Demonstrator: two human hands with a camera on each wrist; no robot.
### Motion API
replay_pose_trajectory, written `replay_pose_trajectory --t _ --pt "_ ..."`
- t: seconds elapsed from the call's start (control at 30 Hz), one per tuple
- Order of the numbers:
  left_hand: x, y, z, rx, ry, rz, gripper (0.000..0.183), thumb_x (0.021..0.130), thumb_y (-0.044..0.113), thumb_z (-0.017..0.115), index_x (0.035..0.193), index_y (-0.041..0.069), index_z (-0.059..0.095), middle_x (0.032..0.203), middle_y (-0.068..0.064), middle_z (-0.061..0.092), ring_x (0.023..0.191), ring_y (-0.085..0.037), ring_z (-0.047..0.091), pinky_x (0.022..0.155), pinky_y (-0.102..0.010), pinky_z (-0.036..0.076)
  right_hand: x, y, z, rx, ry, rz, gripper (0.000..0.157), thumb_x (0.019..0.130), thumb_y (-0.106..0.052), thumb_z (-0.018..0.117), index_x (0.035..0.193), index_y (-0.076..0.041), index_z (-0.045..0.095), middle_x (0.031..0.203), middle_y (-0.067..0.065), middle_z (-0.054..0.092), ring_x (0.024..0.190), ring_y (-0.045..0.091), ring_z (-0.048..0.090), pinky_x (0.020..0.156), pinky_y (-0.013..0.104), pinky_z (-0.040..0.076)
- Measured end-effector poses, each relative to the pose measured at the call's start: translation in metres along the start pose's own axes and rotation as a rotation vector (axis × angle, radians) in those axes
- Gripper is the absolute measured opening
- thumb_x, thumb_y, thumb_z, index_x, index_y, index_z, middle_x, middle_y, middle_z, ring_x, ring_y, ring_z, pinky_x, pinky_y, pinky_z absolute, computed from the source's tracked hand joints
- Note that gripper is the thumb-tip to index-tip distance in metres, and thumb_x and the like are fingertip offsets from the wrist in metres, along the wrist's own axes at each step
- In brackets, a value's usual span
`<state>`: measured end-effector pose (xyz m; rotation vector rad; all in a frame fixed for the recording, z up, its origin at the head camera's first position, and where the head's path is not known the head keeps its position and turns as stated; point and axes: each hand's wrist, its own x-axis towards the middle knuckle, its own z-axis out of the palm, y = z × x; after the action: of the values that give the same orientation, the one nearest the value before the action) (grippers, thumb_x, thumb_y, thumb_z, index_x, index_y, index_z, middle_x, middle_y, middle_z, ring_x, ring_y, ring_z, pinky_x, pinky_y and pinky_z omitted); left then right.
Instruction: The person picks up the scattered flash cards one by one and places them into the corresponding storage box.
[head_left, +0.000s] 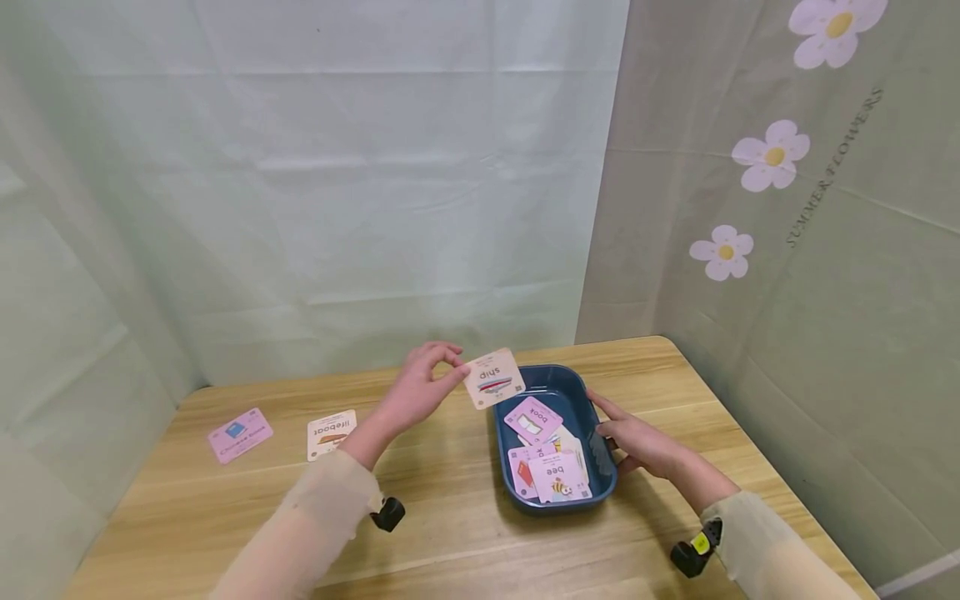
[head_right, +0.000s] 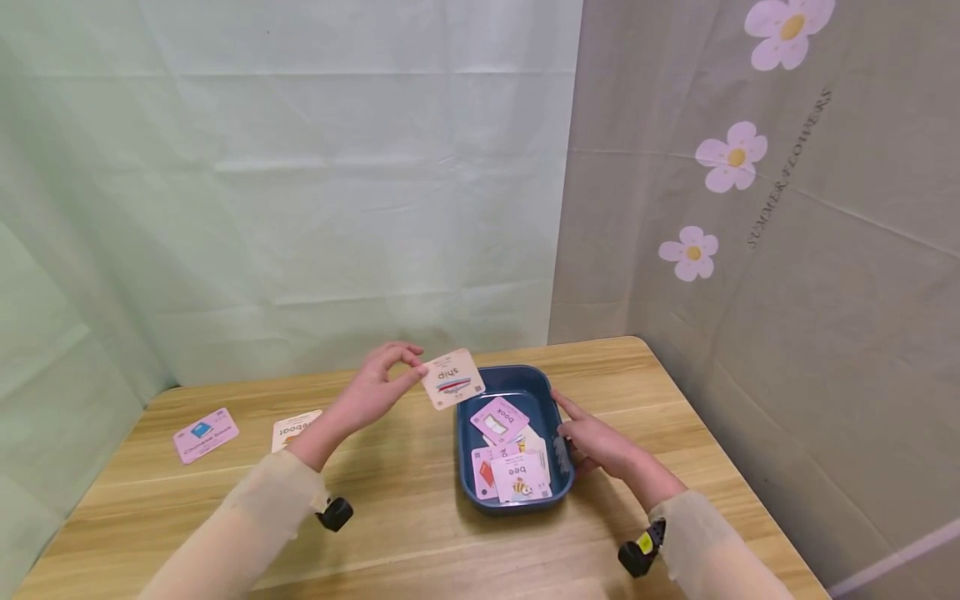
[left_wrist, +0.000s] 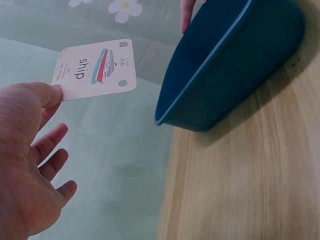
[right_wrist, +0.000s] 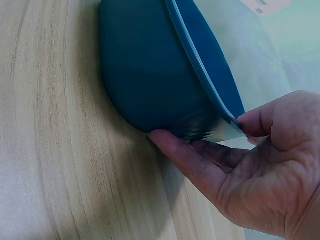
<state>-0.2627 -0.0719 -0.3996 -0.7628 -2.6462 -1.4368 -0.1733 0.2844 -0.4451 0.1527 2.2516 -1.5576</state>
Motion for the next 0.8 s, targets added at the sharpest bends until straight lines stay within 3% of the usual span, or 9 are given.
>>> replay_pose_trajectory --t 0.8 --pt "0.014 0.018 0.041 0.015 -0.054 0.005 0.019 0.100 0.041 0.065 0.093 0.023 0.065 0.141 0.000 0.056 0.141 -0.031 0.035 0.113 -0.060 0.031 0.001 0.000 0.000 0.011 -0.003 0.009 0.071 0.104 -0.012 0.042 0.165 -0.031 0.013 0.163 0.027 0.017 0.118 0.040 0.055 0.074 0.051 0.059"
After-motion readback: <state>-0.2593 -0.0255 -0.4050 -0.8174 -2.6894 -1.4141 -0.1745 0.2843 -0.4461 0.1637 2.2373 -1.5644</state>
